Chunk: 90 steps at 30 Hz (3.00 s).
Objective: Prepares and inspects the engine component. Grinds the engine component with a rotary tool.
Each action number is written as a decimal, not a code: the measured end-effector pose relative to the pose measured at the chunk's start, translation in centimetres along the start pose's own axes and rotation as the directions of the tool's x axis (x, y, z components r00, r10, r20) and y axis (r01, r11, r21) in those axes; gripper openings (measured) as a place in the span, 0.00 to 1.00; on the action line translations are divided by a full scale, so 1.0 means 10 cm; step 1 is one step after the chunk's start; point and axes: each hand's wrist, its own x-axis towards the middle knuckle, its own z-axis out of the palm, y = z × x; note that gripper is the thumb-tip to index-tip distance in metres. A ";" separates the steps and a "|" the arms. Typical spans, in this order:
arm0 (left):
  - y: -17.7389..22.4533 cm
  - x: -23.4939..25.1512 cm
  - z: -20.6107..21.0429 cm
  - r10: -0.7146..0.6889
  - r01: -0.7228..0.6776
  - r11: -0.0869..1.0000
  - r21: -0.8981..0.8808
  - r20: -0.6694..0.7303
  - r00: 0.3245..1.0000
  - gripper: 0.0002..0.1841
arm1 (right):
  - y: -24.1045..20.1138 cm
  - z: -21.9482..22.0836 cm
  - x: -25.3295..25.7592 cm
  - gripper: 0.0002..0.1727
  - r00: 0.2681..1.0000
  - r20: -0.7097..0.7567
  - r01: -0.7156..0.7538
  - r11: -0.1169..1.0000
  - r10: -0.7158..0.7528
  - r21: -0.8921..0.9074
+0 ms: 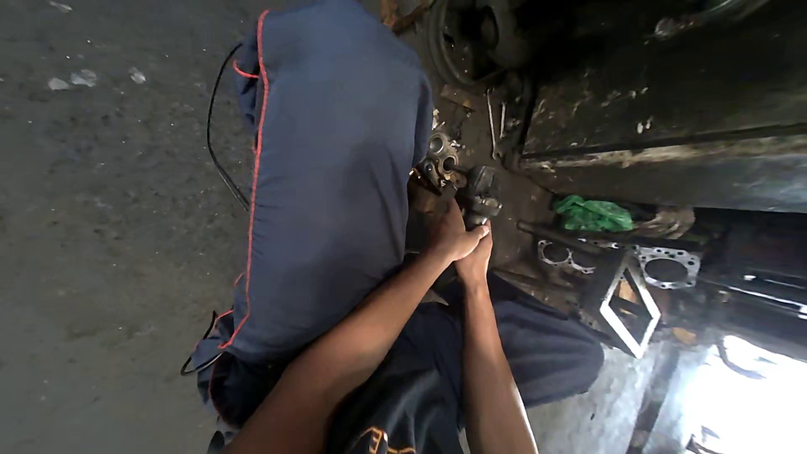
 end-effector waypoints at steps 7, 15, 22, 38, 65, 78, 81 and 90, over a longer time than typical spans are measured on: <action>0.17 -0.19 -0.03 0.064 -0.065 0.997 0.042 0.034 0.997 0.46 | -0.14 -0.12 -0.10 0.28 0.997 -0.079 -0.003 1.000 0.004 0.013; 0.25 -0.22 -0.01 0.036 -0.036 0.998 0.059 0.008 0.999 0.43 | -0.11 -0.14 -0.08 0.27 0.998 -0.064 0.018 0.996 -0.013 0.088; 0.13 -0.08 -0.04 0.044 -0.044 0.999 0.021 0.007 0.999 0.42 | -0.08 -0.05 -0.01 0.26 0.999 -0.038 -0.005 0.998 0.007 0.067; -0.11 0.03 0.03 0.037 -0.039 0.990 -0.135 -0.022 0.999 0.53 | -0.05 0.04 -0.03 0.28 0.998 -0.012 0.060 0.997 -0.061 -0.043; -0.02 -0.01 -0.02 0.016 -0.017 0.995 -0.099 -0.010 1.000 0.52 | -0.04 0.02 0.00 0.30 1.000 -0.002 0.015 0.997 -0.015 -0.070; -0.07 0.13 -0.06 -0.036 0.033 0.995 -0.093 -0.031 0.999 0.52 | -0.13 0.05 0.09 0.30 0.998 0.057 0.001 0.975 0.012 -0.223; 0.12 -0.02 -0.08 -0.029 0.028 0.999 -0.037 -0.007 1.000 0.51 | -0.30 -0.14 0.06 0.33 0.996 0.087 0.006 0.975 0.013 -0.224; 0.41 -0.22 -0.03 0.085 -0.082 0.994 -0.077 0.049 0.995 0.47 | -0.46 -0.48 0.05 0.34 0.998 0.041 0.059 0.990 -0.054 -0.126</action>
